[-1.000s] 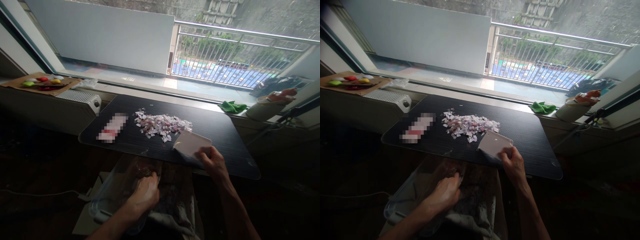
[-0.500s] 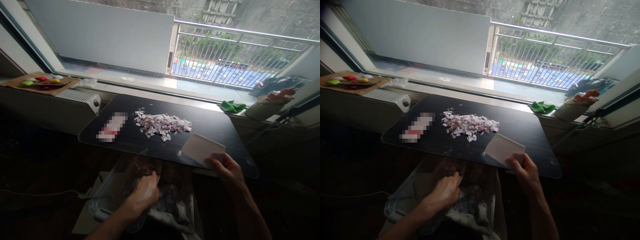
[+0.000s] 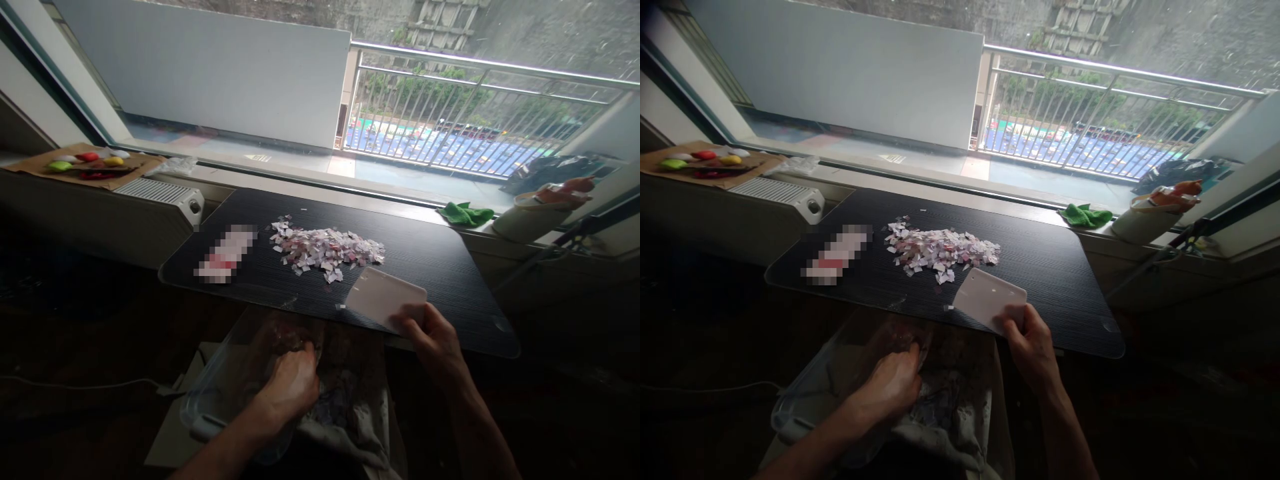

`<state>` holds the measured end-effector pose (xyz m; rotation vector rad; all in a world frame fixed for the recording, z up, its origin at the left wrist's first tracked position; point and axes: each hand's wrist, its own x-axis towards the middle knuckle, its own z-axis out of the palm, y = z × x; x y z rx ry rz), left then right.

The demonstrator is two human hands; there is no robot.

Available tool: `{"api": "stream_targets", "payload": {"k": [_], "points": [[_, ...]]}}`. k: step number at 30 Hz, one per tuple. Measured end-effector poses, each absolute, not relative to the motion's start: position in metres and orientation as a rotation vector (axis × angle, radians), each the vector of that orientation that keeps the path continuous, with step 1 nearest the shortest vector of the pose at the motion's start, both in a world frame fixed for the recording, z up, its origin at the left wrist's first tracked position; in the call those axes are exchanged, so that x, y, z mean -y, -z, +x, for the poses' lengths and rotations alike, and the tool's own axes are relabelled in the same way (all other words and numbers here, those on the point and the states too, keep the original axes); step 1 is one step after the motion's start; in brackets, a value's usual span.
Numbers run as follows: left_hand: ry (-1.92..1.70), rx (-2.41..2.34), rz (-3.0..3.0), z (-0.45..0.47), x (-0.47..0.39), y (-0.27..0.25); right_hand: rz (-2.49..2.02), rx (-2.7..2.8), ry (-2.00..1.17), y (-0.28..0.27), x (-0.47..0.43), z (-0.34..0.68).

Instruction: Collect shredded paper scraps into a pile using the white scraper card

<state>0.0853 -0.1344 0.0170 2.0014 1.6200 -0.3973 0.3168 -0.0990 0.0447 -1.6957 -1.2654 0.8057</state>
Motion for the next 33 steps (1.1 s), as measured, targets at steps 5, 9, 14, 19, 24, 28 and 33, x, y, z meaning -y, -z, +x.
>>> {"api": "stream_targets", "payload": {"k": [5, 9, 14, 19, 24, 28, 33], "points": [[0.378, -1.606, 2.02, 0.084, 0.135, -0.017, -1.761, 1.255, -0.789, -0.042, 0.098, 0.315], [0.376, -1.614, 2.024, 0.085, 0.135, -0.017, -1.768, 1.233, -0.837, -0.043, 0.097, 0.318], [0.4, -1.61, 2.029, 0.085, 0.135, -0.017, -1.7, 1.192, -0.909, -0.042, 0.096, 0.32], [0.397, -1.61, 2.018, 0.085, 0.135, -0.018, -1.717, 1.19, -0.878, -0.04, 0.097, 0.324], [0.401, -1.61, 2.009, 0.086, 0.134, -0.02, -1.738, 1.288, -0.865, -0.042, 0.099, 0.326], [0.412, -1.596, 2.0, 0.086, 0.133, -0.022, -1.7, 1.251, -0.808, -0.038, 0.093, 0.314], [0.4, -1.599, 1.976, 0.088, 0.135, -0.023, -1.591, 1.276, -0.845, -0.028, 0.083, 0.288]]}}
